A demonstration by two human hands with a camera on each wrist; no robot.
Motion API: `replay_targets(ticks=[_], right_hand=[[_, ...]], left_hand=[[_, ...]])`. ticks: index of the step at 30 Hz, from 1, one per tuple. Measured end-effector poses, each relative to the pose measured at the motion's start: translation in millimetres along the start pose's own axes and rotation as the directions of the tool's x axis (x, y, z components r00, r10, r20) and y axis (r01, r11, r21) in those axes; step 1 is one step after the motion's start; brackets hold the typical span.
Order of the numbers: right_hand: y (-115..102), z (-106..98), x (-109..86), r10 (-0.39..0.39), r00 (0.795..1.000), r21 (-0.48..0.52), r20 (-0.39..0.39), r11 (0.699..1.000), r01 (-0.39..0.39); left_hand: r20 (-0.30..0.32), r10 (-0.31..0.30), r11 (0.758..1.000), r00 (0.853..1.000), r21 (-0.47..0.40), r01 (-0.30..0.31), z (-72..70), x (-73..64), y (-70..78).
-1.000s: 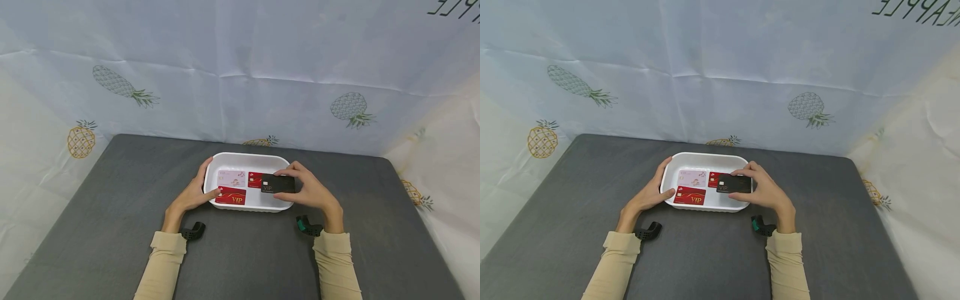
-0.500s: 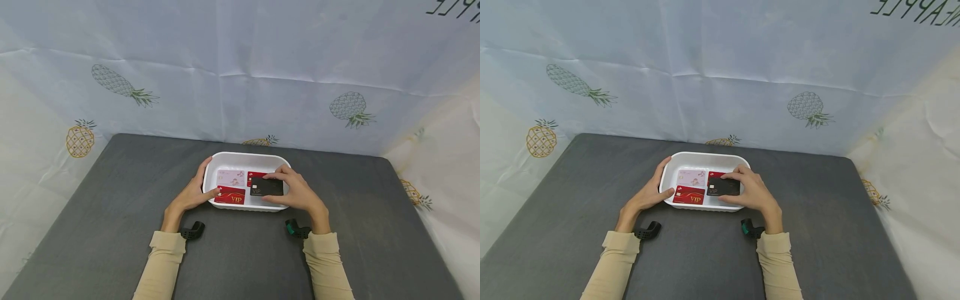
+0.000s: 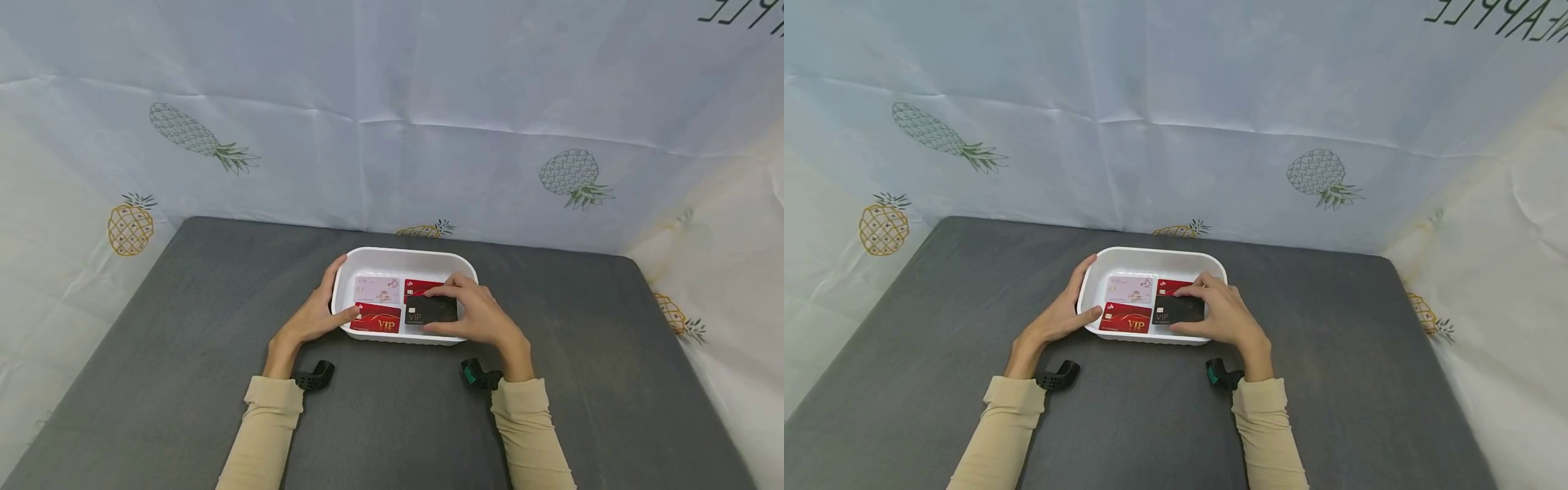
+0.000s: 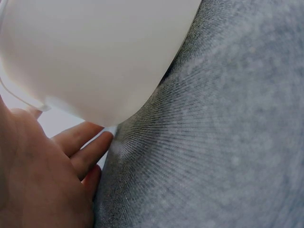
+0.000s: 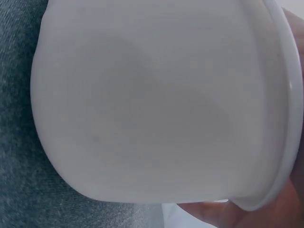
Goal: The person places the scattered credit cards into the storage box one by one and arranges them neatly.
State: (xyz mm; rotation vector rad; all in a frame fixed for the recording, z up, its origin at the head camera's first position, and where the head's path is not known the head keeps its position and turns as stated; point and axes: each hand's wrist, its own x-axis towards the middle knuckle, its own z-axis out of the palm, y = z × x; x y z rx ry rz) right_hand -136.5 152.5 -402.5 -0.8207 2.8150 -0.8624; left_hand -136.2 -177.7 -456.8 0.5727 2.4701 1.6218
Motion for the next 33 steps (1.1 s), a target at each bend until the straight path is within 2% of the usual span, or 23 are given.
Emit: replay_targets(ticks=[10,19,33], right_hand=[[-2,2,1.8,0.04,0.999,-0.099,0.019,0.994,-0.038],[-6,3,3.9,0.087,0.995,-0.142,0.04,0.987,-0.081],[-10,5,9.4,0.163,0.984,-0.241,0.077,0.96,-0.14]], left_hand=[[0.006,-0.005,1.0,1.0,-0.004,0.005,0.0,0.2,0.6],[0.002,-0.002,1.0,1.0,-0.003,0.002,-0.5,0.1,0.4],[0.006,-0.016,1.0,1.0,-0.011,0.016,-0.3,-0.2,3.8]])
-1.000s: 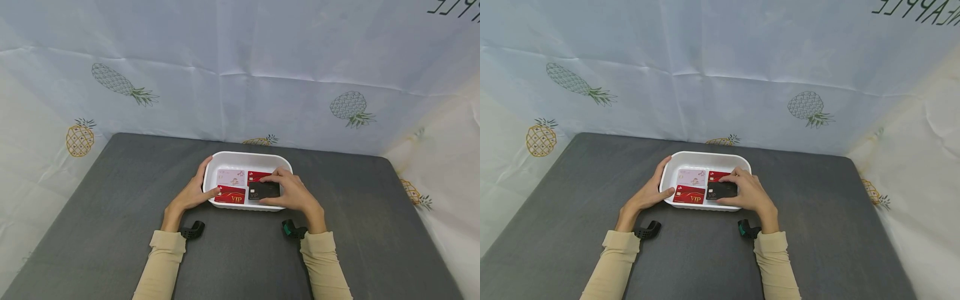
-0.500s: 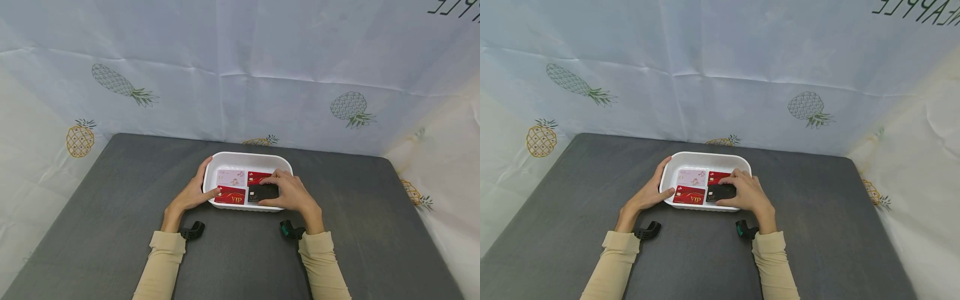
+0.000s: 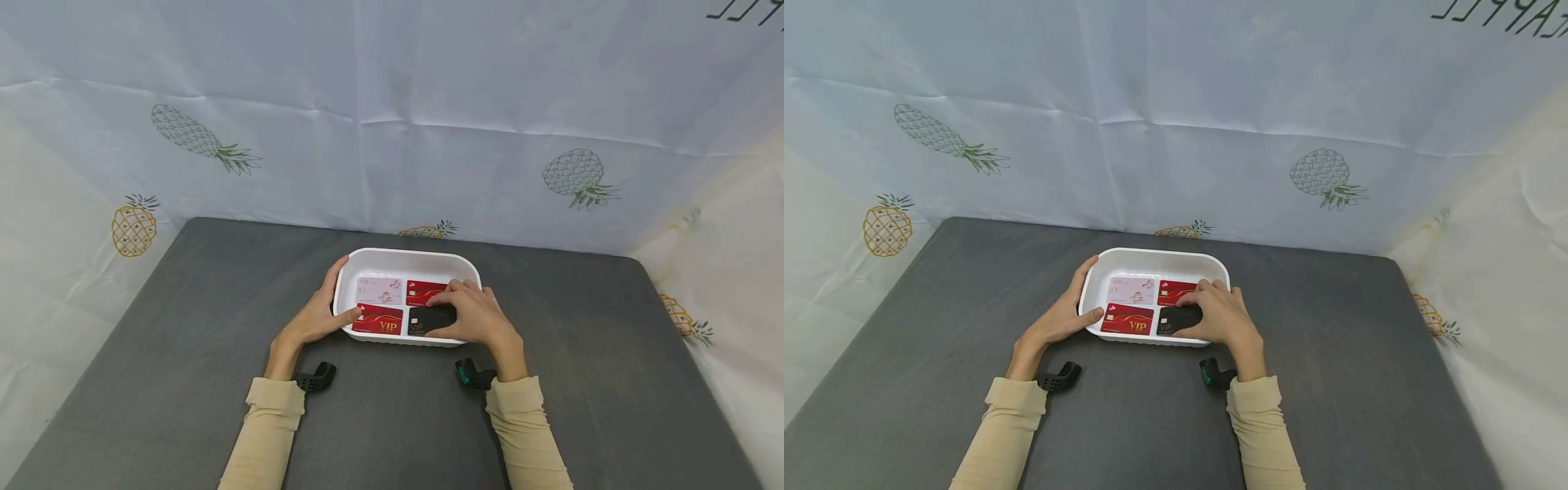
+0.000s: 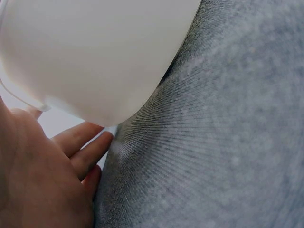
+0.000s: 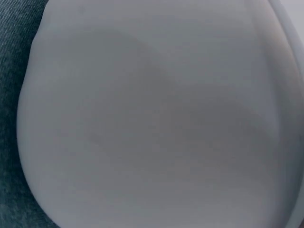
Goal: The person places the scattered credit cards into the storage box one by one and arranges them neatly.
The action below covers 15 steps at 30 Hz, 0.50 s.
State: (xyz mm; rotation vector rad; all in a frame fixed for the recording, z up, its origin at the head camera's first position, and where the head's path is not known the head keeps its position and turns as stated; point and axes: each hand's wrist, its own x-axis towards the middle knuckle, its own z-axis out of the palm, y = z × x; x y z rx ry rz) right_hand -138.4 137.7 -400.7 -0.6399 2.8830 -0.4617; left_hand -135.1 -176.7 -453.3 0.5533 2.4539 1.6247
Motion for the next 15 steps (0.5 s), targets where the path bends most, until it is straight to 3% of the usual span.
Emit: replay_targets(ticks=[15], right_hand=[[-3.6,0.9,1.6,0.024,1.0,-0.03,0.013,0.999,-0.023]], left_hand=[[-0.004,0.009,1.0,1.0,0.011,-0.009,-0.1,-0.2,-0.4]])
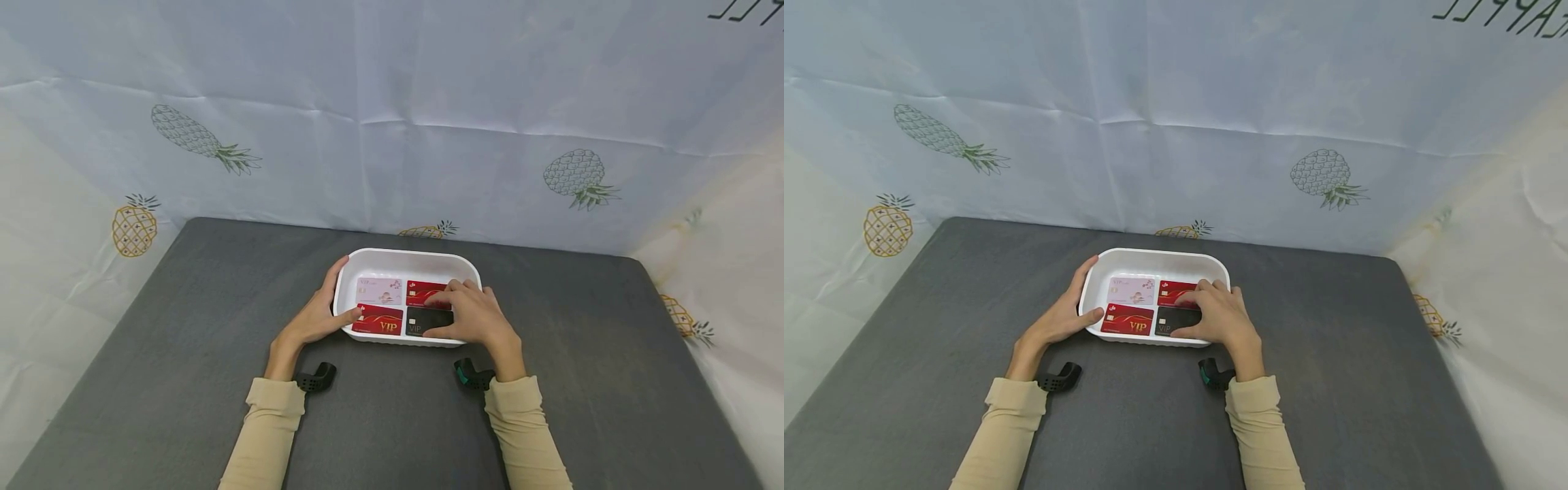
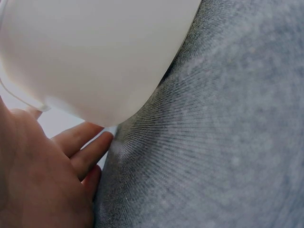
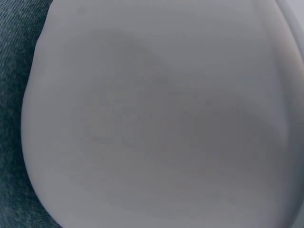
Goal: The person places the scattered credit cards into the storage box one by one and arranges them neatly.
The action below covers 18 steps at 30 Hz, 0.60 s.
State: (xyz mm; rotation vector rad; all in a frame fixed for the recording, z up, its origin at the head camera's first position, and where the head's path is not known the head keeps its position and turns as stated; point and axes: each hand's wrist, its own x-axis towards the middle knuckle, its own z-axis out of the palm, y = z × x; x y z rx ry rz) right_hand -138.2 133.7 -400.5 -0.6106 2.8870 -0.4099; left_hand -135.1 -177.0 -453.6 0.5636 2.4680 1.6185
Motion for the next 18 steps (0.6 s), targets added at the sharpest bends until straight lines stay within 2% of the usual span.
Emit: replay_targets(ticks=[12,18], right_hand=[[4.3,-1.0,-1.6,-0.026,1.0,0.056,0.011,0.998,0.025],[5.8,-7.3,-4.4,-0.068,0.998,0.114,0.003,0.991,0.067]], left_hand=[[-0.001,-0.017,1.0,1.0,0.005,0.017,0.7,-0.2,-0.6],[-0.04,-0.015,0.997,0.999,0.074,0.018,-5.3,-1.3,2.6]])
